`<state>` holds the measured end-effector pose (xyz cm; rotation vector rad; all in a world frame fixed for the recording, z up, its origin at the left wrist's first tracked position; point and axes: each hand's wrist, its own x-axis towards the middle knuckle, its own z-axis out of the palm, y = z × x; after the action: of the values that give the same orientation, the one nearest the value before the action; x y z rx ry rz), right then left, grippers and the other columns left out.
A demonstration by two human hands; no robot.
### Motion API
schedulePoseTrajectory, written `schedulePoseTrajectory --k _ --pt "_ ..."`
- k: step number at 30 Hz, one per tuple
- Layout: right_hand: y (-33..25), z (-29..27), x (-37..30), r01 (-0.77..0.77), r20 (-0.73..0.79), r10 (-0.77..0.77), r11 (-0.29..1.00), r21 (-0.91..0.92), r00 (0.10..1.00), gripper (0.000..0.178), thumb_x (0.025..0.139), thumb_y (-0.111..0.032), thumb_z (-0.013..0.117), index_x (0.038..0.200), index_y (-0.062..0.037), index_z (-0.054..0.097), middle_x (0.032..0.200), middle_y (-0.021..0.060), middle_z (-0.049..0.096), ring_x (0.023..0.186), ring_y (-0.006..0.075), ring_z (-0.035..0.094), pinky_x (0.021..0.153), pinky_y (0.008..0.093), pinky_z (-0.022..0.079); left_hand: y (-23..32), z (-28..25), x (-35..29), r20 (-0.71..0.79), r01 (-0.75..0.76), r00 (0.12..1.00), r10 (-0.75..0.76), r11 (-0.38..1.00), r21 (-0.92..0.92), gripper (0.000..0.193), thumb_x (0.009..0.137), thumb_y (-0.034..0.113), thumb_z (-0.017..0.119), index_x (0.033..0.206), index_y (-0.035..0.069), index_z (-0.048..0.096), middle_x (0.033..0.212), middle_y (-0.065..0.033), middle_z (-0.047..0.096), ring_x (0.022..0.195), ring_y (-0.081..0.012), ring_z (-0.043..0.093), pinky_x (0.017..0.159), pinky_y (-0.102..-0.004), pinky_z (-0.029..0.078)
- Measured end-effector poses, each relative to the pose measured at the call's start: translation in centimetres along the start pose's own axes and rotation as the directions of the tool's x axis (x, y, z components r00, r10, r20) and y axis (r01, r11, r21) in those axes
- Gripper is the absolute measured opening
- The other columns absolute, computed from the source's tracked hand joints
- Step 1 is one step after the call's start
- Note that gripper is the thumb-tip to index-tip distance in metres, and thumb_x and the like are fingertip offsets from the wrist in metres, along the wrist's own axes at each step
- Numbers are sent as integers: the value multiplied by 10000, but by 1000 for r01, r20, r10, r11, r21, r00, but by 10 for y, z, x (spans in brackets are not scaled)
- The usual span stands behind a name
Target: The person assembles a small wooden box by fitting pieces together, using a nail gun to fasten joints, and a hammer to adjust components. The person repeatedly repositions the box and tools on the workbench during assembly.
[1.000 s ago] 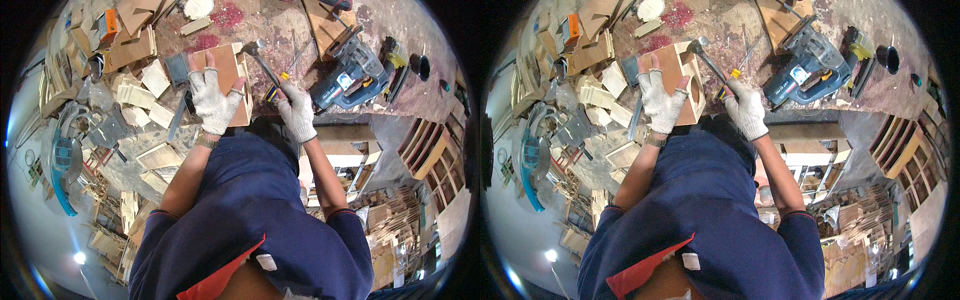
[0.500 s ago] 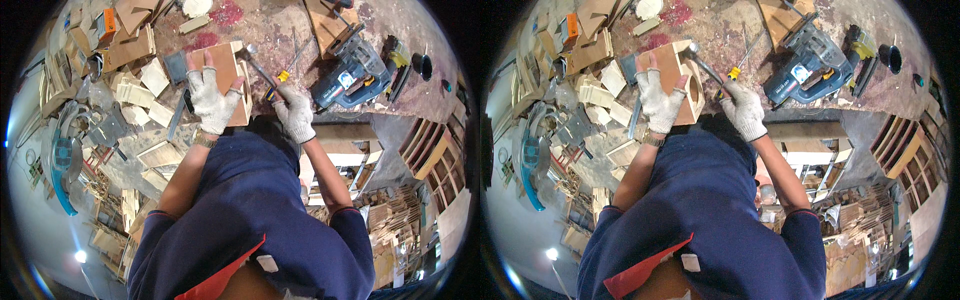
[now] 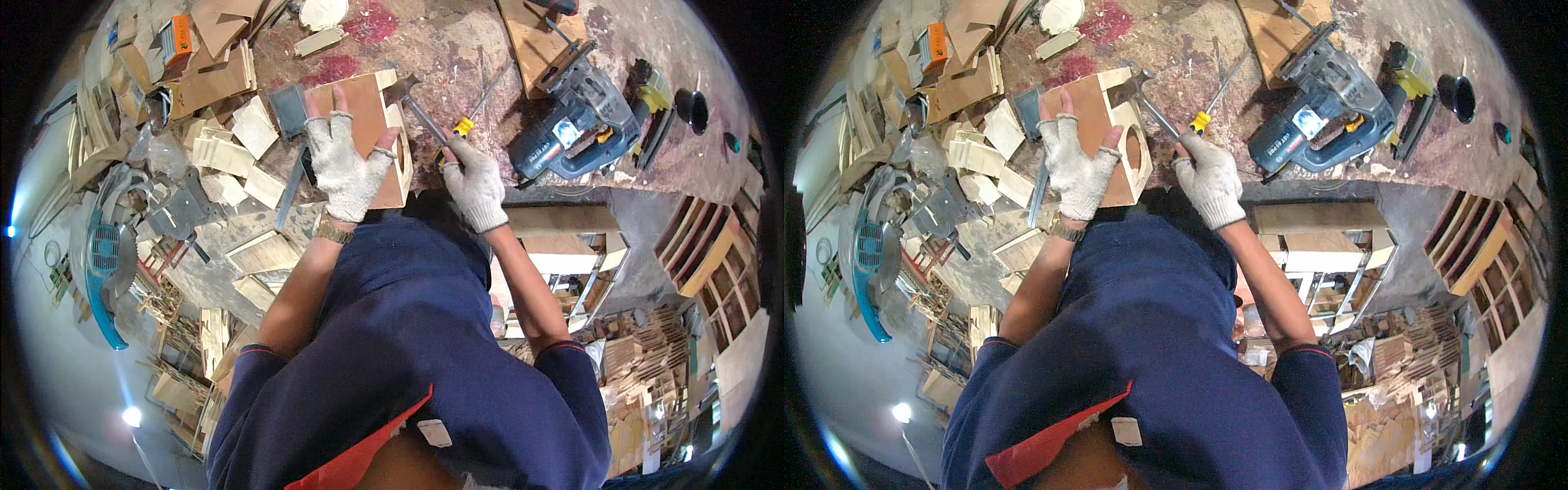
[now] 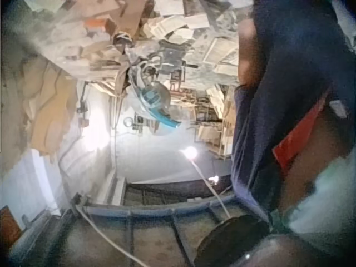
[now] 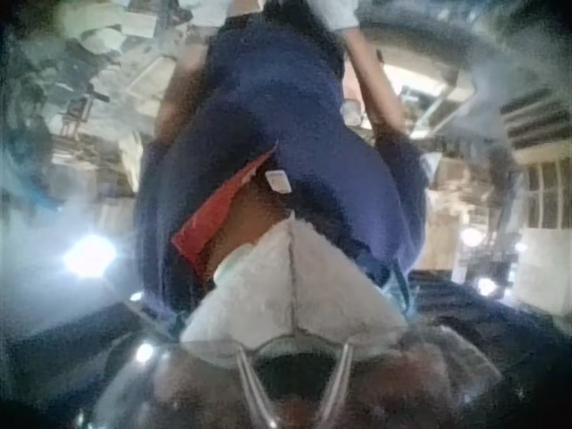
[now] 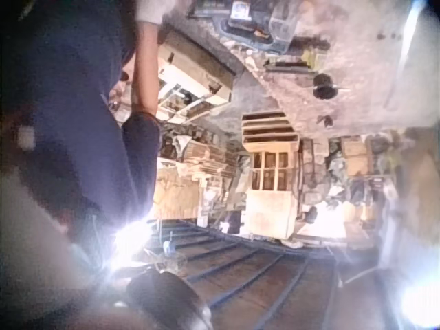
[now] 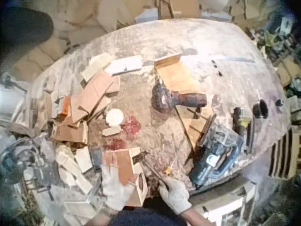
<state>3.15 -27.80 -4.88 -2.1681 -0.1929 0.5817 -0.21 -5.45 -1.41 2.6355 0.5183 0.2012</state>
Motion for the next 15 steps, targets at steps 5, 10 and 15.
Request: schedulePoseTrajectory --k 5,10,15 --pt "-1 -1 -3 20 22 -20 1000 19 1000 353 1033 -146 671 1374 -70 726 1037 253 764 943 386 782 809 407 590 2 -1 -1 13 10 1000 -10 1000 13 1068 849 547 887 1675 67 410 1682 -412 277 1531 -571 380 1216 -563 425" --pt "-9 -3 -5 -12 -20 12 1000 23 1000 360 1033 -183 672 1382 -111 718 1021 233 773 908 406 768 787 448 598 2 -2 0 0 5 1000 -5 1000 -14 1072 843 536 895 1670 56 411 1671 -422 284 1525 -577 383 1226 -557 410" --pt "-12 -6 5 -62 121 98 960 -275 988 377 1030 -162 663 1399 -101 714 1036 233 765 960 409 764 810 448 597 1 -3 0 23 9 1000 -9 1000 8 1073 840 533 899 1666 49 414 1666 -423 290 1513 -581 398 1211 -558 426"
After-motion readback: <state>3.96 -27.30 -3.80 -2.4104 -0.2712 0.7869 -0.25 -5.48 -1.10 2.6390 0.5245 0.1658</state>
